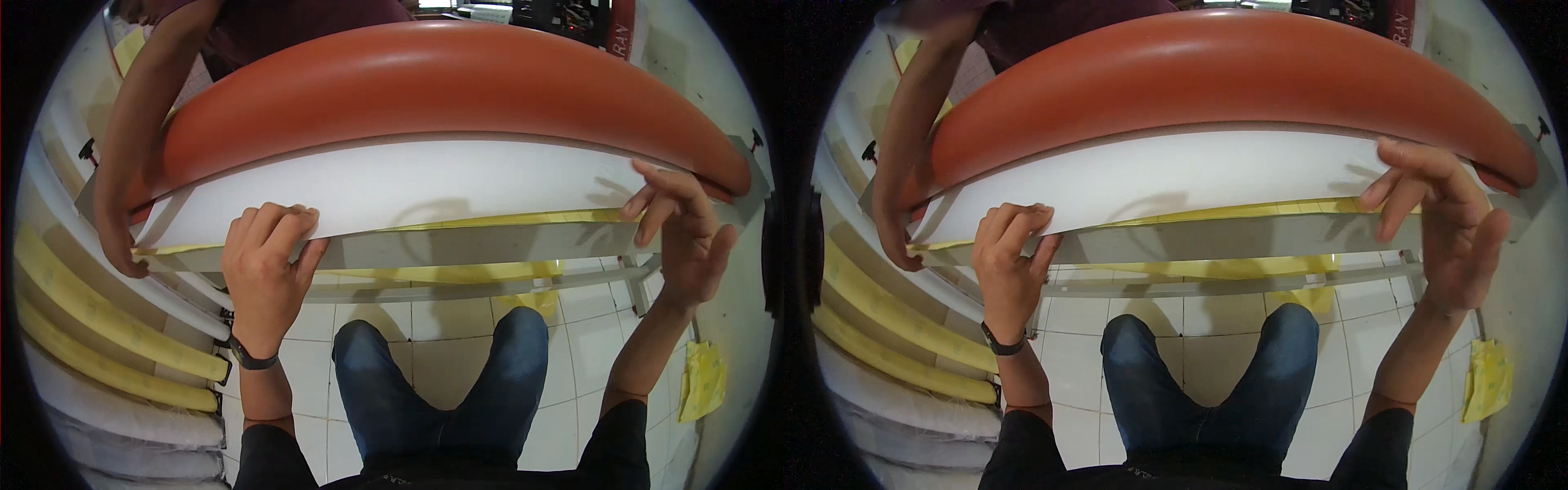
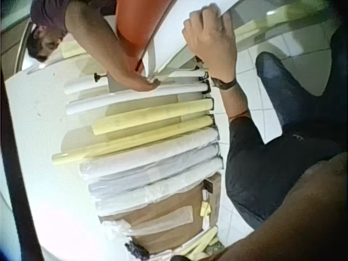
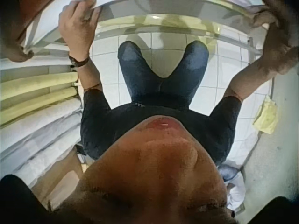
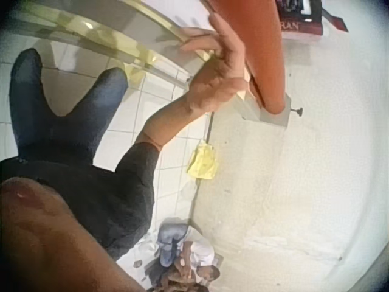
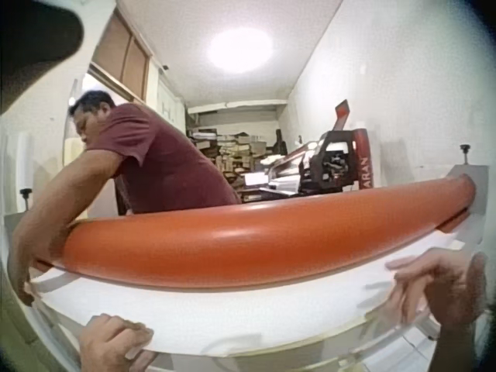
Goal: The recorder is laminating a large printed poster using a manual cold-roll laminator with the help of another person.
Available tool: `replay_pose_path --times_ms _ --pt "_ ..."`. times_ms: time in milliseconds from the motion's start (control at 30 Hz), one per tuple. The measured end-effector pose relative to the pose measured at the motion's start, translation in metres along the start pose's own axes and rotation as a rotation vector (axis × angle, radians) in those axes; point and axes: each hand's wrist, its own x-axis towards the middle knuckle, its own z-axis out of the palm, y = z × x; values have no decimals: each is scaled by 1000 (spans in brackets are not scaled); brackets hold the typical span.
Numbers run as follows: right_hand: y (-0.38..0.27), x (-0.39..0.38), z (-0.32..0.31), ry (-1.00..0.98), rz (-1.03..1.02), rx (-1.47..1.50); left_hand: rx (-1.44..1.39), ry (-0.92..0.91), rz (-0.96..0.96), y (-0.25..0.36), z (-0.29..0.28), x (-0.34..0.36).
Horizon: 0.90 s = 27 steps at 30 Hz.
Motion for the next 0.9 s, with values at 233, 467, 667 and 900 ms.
replay_pose_path --times_ms 233,467,667,900 --pt "5 26 41 276 157 -837 39 2 1 -8 -6 -3" --pt "1 -7 41 62 -126 -95 11 -23 10 -13 -3 -2" --pt "-2 5 67 246 -169 -1008 27 -6 63 -14 -8 -4" --pt "12 9 79 229 -98 -1207 9 -26 63 -14 -7 -6"
